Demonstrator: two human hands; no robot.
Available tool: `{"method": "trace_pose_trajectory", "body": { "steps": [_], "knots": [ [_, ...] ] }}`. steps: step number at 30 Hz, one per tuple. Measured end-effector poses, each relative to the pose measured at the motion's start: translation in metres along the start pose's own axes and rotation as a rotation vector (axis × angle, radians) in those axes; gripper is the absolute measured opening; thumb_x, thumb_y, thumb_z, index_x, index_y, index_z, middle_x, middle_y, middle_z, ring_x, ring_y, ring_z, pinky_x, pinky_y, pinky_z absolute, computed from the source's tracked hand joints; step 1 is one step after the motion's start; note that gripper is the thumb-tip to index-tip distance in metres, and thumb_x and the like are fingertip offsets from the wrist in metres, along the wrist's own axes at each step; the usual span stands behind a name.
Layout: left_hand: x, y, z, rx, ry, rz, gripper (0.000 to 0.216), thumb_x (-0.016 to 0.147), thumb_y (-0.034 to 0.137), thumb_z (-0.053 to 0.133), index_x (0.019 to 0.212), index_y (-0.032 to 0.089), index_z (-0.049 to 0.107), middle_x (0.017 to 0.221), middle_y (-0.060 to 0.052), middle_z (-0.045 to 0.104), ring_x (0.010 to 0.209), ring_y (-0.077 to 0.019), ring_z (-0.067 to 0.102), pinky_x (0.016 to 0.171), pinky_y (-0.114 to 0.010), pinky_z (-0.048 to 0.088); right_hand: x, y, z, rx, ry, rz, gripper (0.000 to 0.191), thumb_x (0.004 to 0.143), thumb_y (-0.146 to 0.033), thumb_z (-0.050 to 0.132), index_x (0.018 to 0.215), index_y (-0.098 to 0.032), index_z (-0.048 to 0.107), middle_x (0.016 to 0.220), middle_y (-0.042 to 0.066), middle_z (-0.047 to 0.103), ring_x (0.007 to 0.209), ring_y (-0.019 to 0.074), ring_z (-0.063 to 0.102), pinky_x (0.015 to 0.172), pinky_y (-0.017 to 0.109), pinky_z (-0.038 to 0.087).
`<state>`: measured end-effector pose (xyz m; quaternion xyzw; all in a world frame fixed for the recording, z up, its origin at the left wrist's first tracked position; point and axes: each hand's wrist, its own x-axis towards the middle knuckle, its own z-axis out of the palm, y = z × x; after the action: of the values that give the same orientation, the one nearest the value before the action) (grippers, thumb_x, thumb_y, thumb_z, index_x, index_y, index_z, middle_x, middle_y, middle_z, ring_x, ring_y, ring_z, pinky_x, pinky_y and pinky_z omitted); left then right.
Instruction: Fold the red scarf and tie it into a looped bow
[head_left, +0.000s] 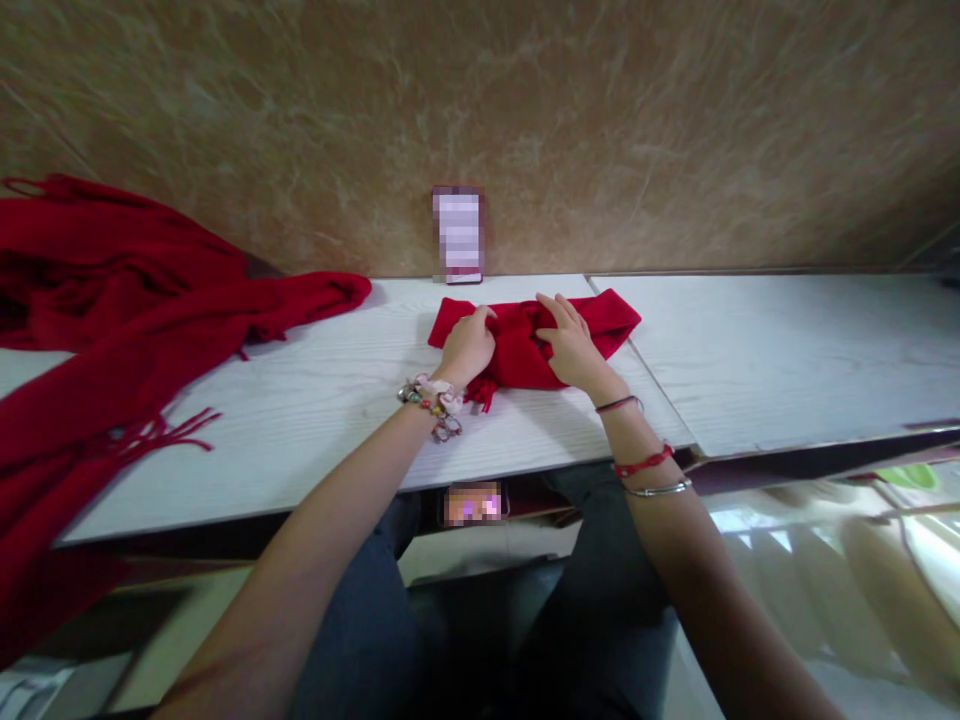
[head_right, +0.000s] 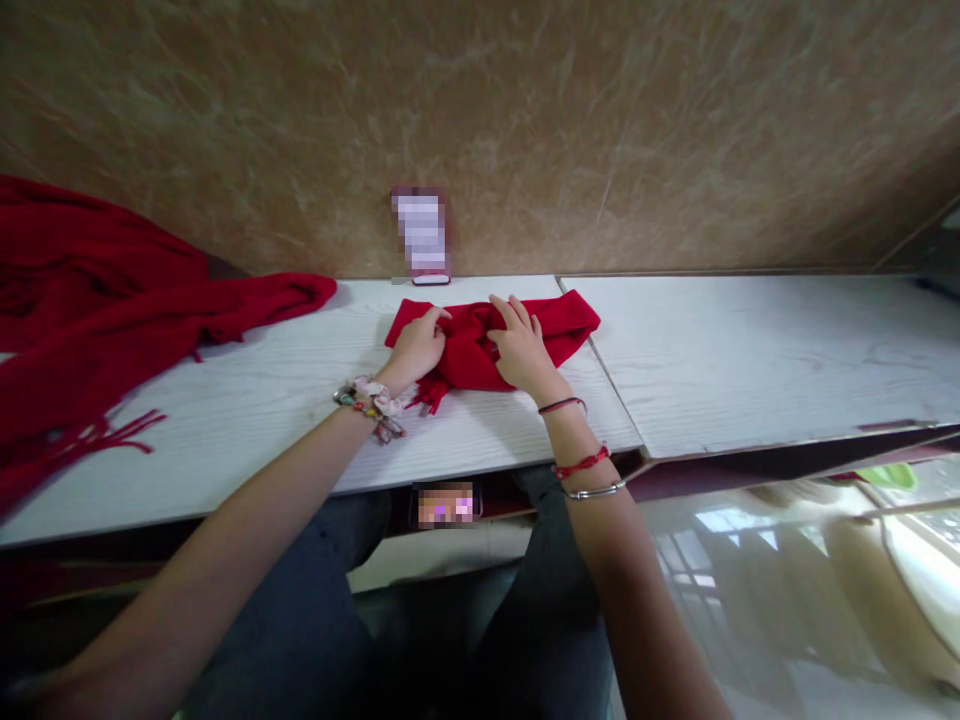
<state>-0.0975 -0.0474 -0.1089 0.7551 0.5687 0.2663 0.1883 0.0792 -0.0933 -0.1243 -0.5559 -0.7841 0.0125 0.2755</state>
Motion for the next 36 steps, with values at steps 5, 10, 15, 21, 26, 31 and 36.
{"method": "trace_pose_trajectory", "body": {
  "steps": [5,10,15,21,26,31,36],
  "knots": [
    [-0.001,-0.001,-0.003,0.126,-0.021,0.002,0.035,0.086,0.010,0.042,0.114,0.020,0.060,0.106,-0.009,0.068,0.105,-0.0226,0.061,0.095,-0.035,0.043,0.002,0.006,0.007,0.044,-0.031,-0.015,0.034,0.071,-0.007,0.047,0.094,-0.020,0.070,0.152,0.005,0.031,0.142,0.0346,0.016,0.109,0.067,0.020],
    [0.000,-0.003,-0.003,0.133,-0.018,0.002,0.037,0.086,0.008,0.041,0.115,0.019,0.060,0.108,-0.010,0.068,0.105,-0.0223,0.061,0.093,-0.034,0.044,0.008,0.006,0.006,0.051,-0.002,-0.011,0.028,0.069,-0.006,0.051,0.083,-0.021,0.070,0.144,0.006,0.042,0.139,0.0332,0.025,0.111,0.060,0.025],
    [0.000,-0.004,-0.006,0.117,-0.011,0.021,0.039,0.084,0.005,0.040,0.115,0.019,0.060,0.102,-0.008,0.070,0.101,-0.0200,0.062,0.091,-0.031,0.044,0.006,0.004,0.003,0.060,0.040,-0.023,0.023,0.073,-0.010,0.053,0.084,-0.020,0.070,0.136,0.009,0.049,0.133,0.0319,0.035,0.109,0.054,0.033],
    [-0.002,-0.002,-0.006,0.139,-0.034,-0.003,0.041,0.085,0.005,0.039,0.118,0.017,0.060,0.105,-0.011,0.069,0.104,-0.0221,0.062,0.091,-0.032,0.043,0.004,-0.001,0.007,-0.010,-0.001,-0.003,0.033,0.072,-0.006,0.048,0.093,-0.019,0.071,0.144,0.008,0.042,0.138,0.0325,0.027,0.111,0.057,0.026],
    [0.000,-0.004,-0.007,0.102,-0.020,-0.018,0.041,0.084,0.003,0.040,0.116,0.018,0.061,0.104,-0.009,0.069,0.101,-0.0206,0.062,0.090,-0.031,0.043,0.007,-0.006,0.005,0.014,0.058,0.020,0.025,0.074,-0.009,0.052,0.084,-0.021,0.071,0.133,0.008,0.052,0.134,0.0332,0.032,0.111,0.059,0.025],
    [0.002,-0.007,-0.012,0.040,0.008,-0.003,0.040,0.083,0.003,0.038,0.112,0.018,0.062,0.101,-0.006,0.070,0.095,-0.0180,0.062,0.087,-0.029,0.044,0.004,0.000,-0.001,0.093,0.222,0.101,0.012,0.075,-0.015,0.058,0.077,-0.020,0.069,0.122,0.012,0.052,0.121,0.0320,0.045,0.109,0.055,0.032],
    [-0.001,-0.003,-0.017,0.041,0.025,0.015,0.038,0.082,0.004,0.042,0.108,0.020,0.063,0.102,-0.006,0.069,0.099,-0.0200,0.061,0.087,-0.030,0.044,-0.002,0.018,-0.002,0.174,0.450,0.230,0.014,0.077,-0.020,0.056,0.078,-0.019,0.070,0.107,0.013,0.055,0.104,0.0266,0.056,0.100,0.047,0.044]
  ]
}}
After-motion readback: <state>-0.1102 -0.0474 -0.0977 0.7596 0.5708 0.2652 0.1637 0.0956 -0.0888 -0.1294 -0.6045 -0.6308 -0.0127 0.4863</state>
